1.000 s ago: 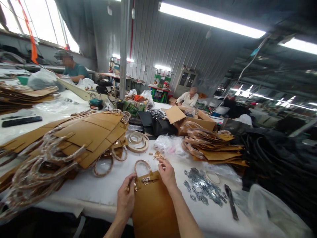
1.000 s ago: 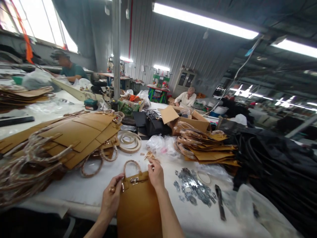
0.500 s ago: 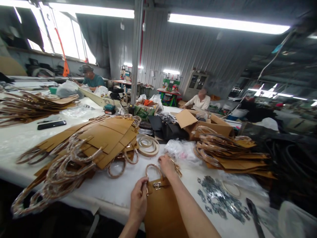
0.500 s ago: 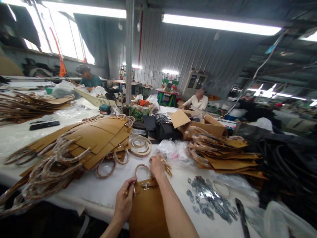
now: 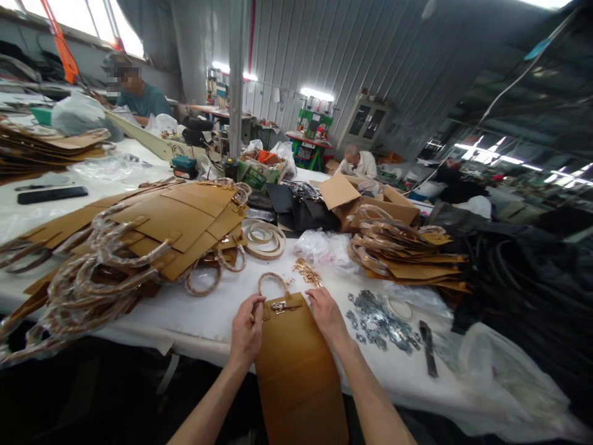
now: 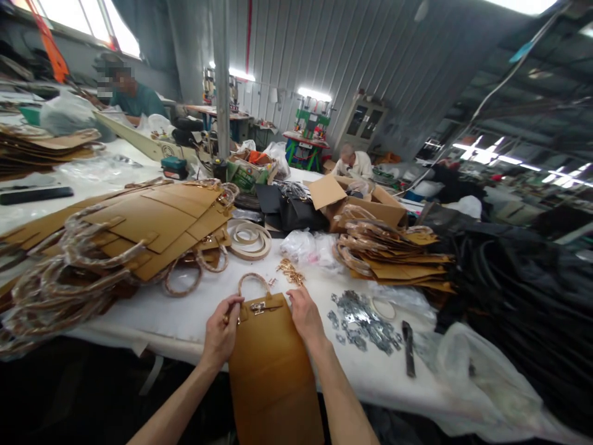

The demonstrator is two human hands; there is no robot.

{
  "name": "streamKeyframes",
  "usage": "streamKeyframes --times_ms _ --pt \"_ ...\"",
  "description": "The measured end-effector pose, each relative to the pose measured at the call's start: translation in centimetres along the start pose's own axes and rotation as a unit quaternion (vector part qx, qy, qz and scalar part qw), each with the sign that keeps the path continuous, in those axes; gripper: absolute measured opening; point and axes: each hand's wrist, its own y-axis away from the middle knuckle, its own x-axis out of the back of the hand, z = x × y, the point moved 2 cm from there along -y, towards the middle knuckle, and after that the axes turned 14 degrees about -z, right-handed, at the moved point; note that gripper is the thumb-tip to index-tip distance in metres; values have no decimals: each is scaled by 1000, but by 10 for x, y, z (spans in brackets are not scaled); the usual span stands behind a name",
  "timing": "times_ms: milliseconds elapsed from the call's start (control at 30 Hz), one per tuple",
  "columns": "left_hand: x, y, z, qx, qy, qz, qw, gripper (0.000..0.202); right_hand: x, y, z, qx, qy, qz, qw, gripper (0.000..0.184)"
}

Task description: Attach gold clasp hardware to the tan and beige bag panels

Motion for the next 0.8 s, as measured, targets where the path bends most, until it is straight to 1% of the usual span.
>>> streamKeyframes --times_ms 67,100,167,233,300,400,500,600,667,733,800 --pt "-2 1 0 -19 -39 5 999 25 5 9 0 1 -17 13 1000 31" --pt "-4 2 0 -28 -56 4 998 25 7 8 -1 8 -25 16 1000 30" --pt "-6 3 -1 -46 -79 -3 996 25 8 0 -8 25 -38 14 999 29" --pt "-7 4 -3 -60 -89 -5 994 26 5 -16 -16 27 -40 1 999 28" --pt "-5 6 -3 -69 -93 7 993 26 -1 -36 -23 -1 -18 -23 1000 29" --pt "0 8 -2 -73 -91 44 992 25 -13 -61 -30 -58 28 -49 997 29" --pt "4 10 2 -56 -75 75 993 23 -21 -74 -33 -84 42 -50 994 23" --pt "6 12 6 -29 -46 75 996 27 -24 -74 -32 -100 45 -44 993 14" --pt "6 13 8 -16 -18 69 997 31 -23 -70 -28 -112 42 -36 992 12" --pt "5 14 9 -3 10 52 999 35 -20 -63 -22 -125 29 -26 991 14" --pt "5 13 10 9 11 18 1000 34 -13 -54 -15 -133 5 -13 991 15"
